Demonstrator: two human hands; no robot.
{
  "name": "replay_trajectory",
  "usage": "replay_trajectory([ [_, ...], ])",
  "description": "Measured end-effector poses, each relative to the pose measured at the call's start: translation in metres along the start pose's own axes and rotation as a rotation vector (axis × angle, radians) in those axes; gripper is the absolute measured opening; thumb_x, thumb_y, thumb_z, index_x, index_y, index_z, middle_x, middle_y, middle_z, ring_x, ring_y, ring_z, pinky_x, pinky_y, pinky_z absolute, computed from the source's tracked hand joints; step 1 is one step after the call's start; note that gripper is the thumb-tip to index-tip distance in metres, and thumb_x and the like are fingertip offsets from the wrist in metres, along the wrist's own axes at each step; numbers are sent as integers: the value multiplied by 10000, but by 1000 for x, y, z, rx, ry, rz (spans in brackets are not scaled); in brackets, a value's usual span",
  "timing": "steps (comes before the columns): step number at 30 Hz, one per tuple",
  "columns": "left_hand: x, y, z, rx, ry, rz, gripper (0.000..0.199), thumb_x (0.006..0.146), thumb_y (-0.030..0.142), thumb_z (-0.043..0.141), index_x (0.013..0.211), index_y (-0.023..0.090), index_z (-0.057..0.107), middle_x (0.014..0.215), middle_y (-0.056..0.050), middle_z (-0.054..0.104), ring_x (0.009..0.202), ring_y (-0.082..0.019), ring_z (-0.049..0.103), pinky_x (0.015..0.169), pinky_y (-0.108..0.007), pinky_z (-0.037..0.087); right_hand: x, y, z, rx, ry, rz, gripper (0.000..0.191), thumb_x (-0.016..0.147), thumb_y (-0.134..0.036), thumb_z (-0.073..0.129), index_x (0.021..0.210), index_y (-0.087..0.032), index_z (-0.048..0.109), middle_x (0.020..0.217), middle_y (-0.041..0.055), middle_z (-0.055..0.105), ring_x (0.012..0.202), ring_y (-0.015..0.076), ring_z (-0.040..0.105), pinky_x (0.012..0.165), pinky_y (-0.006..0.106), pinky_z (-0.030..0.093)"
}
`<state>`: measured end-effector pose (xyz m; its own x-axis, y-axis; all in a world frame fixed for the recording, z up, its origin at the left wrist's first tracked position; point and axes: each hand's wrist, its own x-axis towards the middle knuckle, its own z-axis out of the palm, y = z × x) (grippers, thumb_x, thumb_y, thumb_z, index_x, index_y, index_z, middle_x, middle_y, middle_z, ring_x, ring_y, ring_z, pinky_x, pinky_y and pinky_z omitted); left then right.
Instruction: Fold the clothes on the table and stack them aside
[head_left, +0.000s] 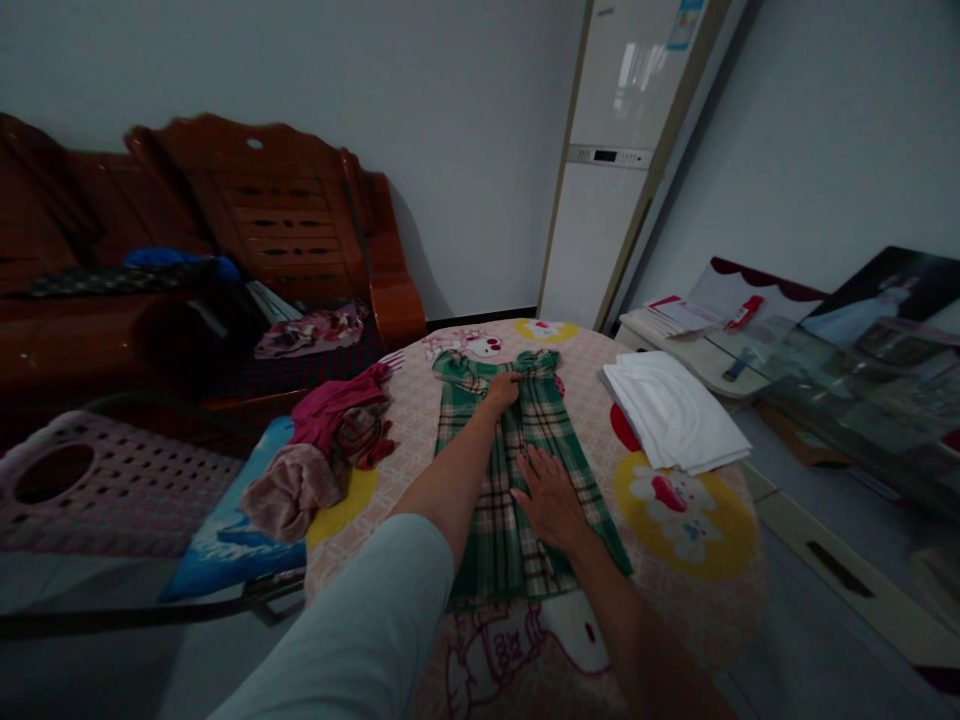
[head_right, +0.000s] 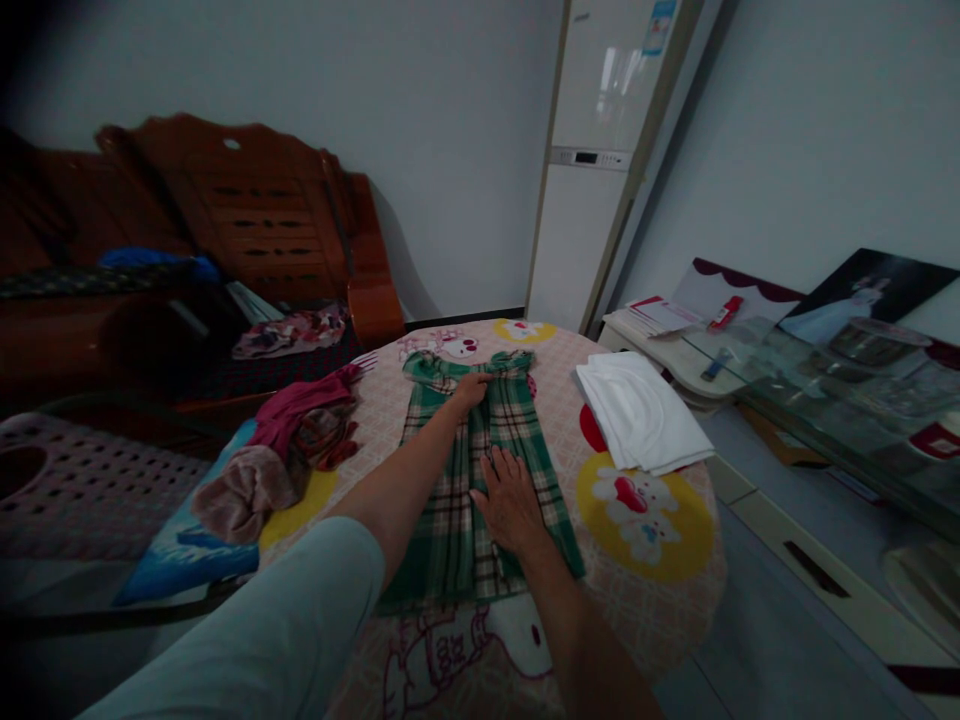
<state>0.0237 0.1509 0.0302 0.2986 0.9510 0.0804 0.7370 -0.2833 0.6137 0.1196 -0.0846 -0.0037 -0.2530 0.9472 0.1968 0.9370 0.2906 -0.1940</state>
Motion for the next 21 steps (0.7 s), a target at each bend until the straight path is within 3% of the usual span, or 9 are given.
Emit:
replay_trajectory([
  [9, -16, -5, 2, 132, -5, 143, 455, 769, 69, 568, 1217, 86, 647, 1314, -164, 606, 1293, -277, 512, 1142, -396, 367, 1, 0, -1, -8, -17, -17, 573, 992, -453, 376, 1493, -174, 394, 1585, 102, 314, 1455, 308, 267, 1175, 512, 221],
  [14, -34, 3, 19, 205, 93, 307, 444, 840, 109, 527, 1279, 102, 591, 1482, -188, 446, 1413, -291, 365, 1182, -478, 288, 1, 0, 0, -12, -29, -17, 567, 990, -456, 389, 1487, -182, 407, 1581, 100, 325, 1454, 315, 265, 1180, 516, 201],
  [17, -48, 4, 31, 282, -26, 421, 460, 909, 240, 515, 1356, 131, 527, 1498, -171, 436, 1407, -279, 384, 1156, -497, 317, 2, 0, 0, -12, -34, -11, 565, 990, -459, 394, 1485, -187, 411, 1574, 104, 339, 1448, 315, 274, 1179, 519, 201],
  [21, -57, 5, 35, 357, -127, 423, 507, 956, 321, 459, 1438, 167, 431, 1521, -146, 415, 1427, -284, 352, 1151, -534, 289, 1, 0, -1, -21, -26, -25, 560, 993, -452, 390, 1483, -182, 415, 1573, 111, 340, 1443, 318, 283, 1174, 515, 209],
])
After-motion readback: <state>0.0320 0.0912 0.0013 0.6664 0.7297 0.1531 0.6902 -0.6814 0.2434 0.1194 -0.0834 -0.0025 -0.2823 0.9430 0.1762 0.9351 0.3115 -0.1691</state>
